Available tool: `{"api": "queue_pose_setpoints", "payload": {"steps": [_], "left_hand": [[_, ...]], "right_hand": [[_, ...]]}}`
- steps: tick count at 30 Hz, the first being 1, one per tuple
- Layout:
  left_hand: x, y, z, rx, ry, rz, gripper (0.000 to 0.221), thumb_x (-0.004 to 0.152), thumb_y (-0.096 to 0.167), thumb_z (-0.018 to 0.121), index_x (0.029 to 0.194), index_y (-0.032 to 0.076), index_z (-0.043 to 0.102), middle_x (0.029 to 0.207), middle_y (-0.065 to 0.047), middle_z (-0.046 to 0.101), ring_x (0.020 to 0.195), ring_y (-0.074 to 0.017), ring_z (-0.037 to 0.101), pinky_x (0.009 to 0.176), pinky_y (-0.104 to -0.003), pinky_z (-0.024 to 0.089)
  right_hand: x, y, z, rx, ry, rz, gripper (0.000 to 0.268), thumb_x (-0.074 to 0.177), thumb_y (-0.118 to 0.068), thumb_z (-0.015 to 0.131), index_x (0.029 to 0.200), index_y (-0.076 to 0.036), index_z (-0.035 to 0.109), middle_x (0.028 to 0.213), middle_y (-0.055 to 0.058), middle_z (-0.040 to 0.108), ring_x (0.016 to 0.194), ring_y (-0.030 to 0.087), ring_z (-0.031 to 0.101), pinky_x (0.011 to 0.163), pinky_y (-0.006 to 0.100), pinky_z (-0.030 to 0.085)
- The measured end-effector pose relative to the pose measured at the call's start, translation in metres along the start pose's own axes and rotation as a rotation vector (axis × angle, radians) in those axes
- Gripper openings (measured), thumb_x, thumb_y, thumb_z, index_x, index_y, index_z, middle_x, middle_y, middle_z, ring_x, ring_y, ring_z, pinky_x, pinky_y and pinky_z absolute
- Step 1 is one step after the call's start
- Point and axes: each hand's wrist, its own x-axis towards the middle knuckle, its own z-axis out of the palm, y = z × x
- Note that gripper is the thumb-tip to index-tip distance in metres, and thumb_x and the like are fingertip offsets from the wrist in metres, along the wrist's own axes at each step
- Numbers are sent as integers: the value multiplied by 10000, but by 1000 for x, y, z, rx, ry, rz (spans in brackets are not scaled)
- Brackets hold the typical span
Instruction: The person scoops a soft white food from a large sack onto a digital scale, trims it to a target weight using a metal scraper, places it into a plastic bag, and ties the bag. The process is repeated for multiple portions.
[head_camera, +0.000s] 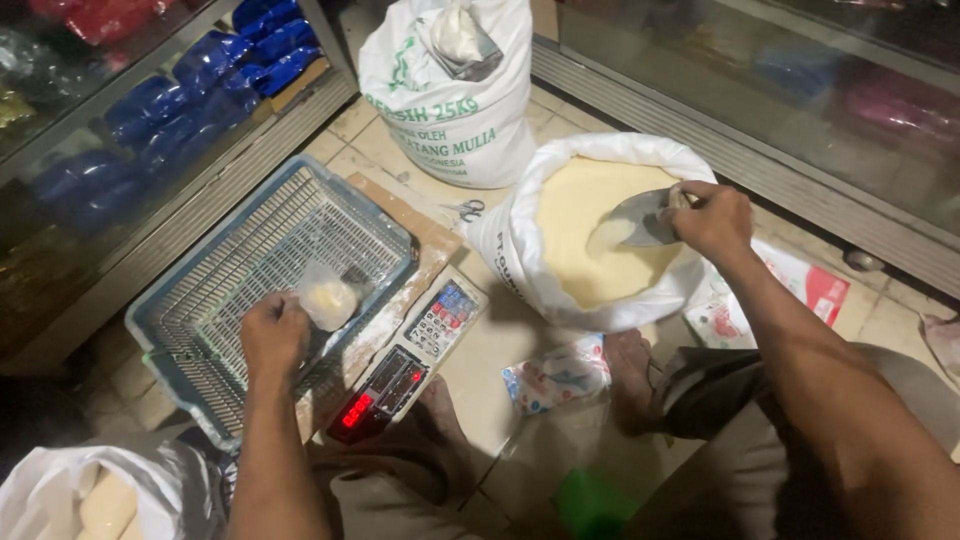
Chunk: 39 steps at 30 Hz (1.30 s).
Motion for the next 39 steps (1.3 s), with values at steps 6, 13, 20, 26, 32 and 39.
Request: {"api": "queue_pose_setpoints", "payload": {"steps": [6,13,20,26,32,39], "left_hand": [[0,-5,2,-31,15,16,293,1011,139,544,1186,12,741,959,-220,683,906,-333,659,811,-486,503],[-1,4,-2,-5,27,-25,265,1017,138,547,1136,-26,718,882,-210,624,823,-288,576,759,-469,476],[-5,5,-4,-17,17,-95,304,1031,165,541,1217,-10,705,1048,-230,688,1017,-357,667,890,-496,500],[3,3,-5,-32,10,-98,360,1012,162,553,1278,-54,664,1222,-266,673,1229,-412,626,1044,-523,475],[4,-1,-8,-89,-64,-88,275,946,98,523,1038,65,780,1061,-114,774,994,-276,685,885,-397,525],[7,-18,7,-24,6,63,309,915,176,550,1081,42,772,1092,-214,734,1138,-429,661,1014,-521,507]], "right_hand": [[-7,-3,-1,-94,-8,-176,372,790,-215,824,1162,-198,810,833,161,743,871,440,728,828,533,560],[-15,-29,-15,12,-30,-138,348,827,-241,805,1175,-217,806,861,160,744,832,399,719,760,462,548],[-17,-77,5,465,-164,56,448,758,-148,862,1193,-122,756,823,169,687,630,267,712,578,346,614],[-45,-138,4,639,-272,-49,455,800,-115,848,1232,-57,718,861,152,598,643,227,681,587,346,634],[-103,-234,-19,722,-457,-31,367,753,-63,830,1112,-85,760,766,57,664,525,133,512,507,271,451],[-130,-287,8,680,-530,-252,496,764,-111,893,1222,-27,721,861,153,569,618,255,694,530,384,638]]}}
